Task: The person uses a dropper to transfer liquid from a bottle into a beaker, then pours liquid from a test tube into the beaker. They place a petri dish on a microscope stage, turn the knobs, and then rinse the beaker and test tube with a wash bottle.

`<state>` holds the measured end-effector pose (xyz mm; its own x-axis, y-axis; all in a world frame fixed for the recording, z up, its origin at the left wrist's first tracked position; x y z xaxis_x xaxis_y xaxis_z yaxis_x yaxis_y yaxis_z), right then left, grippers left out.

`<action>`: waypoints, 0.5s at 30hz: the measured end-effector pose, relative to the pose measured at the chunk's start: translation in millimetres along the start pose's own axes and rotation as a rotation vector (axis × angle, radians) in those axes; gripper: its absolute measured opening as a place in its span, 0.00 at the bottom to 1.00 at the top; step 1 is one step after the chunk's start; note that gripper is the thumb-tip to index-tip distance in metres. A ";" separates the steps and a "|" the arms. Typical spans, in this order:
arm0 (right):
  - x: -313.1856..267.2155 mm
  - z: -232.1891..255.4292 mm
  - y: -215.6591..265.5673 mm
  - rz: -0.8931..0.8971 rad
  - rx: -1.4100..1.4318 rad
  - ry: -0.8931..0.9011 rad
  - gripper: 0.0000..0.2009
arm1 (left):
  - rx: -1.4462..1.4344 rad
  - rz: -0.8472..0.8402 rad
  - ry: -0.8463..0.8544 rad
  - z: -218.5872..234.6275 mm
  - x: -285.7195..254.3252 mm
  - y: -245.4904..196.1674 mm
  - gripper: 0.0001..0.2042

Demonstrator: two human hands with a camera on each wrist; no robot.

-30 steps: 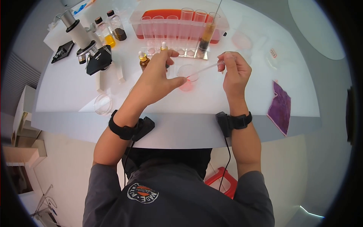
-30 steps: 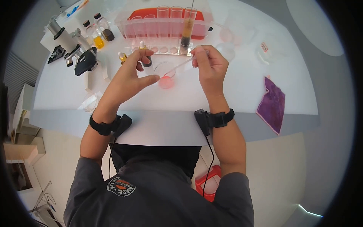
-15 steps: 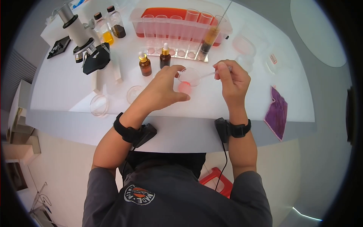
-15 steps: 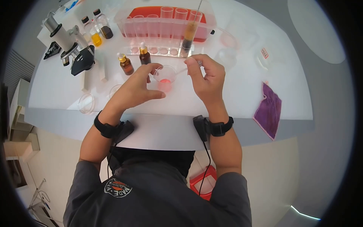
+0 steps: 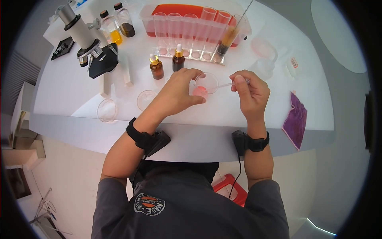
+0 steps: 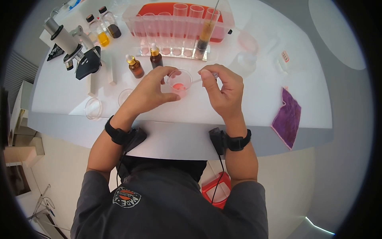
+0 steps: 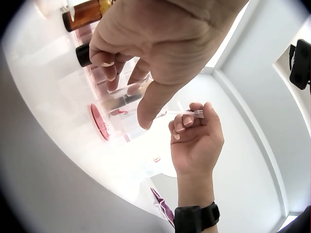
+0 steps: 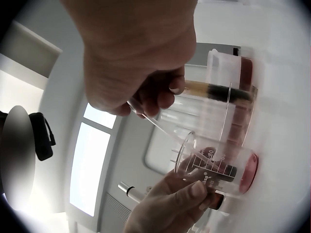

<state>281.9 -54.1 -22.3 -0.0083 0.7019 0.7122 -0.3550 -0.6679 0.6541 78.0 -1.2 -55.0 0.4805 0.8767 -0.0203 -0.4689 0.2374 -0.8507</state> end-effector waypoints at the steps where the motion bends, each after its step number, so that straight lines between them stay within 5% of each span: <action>1: -0.5 0.5 2.6 0.005 -0.009 0.010 0.07 | 0.007 -0.018 -0.016 -1.0 -1.0 0.5 0.30; 15: -2.8 1.3 10.0 0.133 0.024 0.053 0.04 | 0.181 -0.195 -0.190 6.0 -14.3 -14.4 0.26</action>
<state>279.5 -63.1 -17.4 -0.1029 0.6183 0.7791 -0.3250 -0.7612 0.5612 73.4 -14.7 -39.3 0.4356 0.8657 0.2467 -0.5135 0.4641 -0.7217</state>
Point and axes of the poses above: each hand's wrist, its own x-axis towards the middle knuckle, its own z-axis out of the back of the hand, y = z × x, the point moved 2 cm from there along x, towards the middle knuckle, and after that the axes turned 11 degrees about z, right-handed, at the moved point
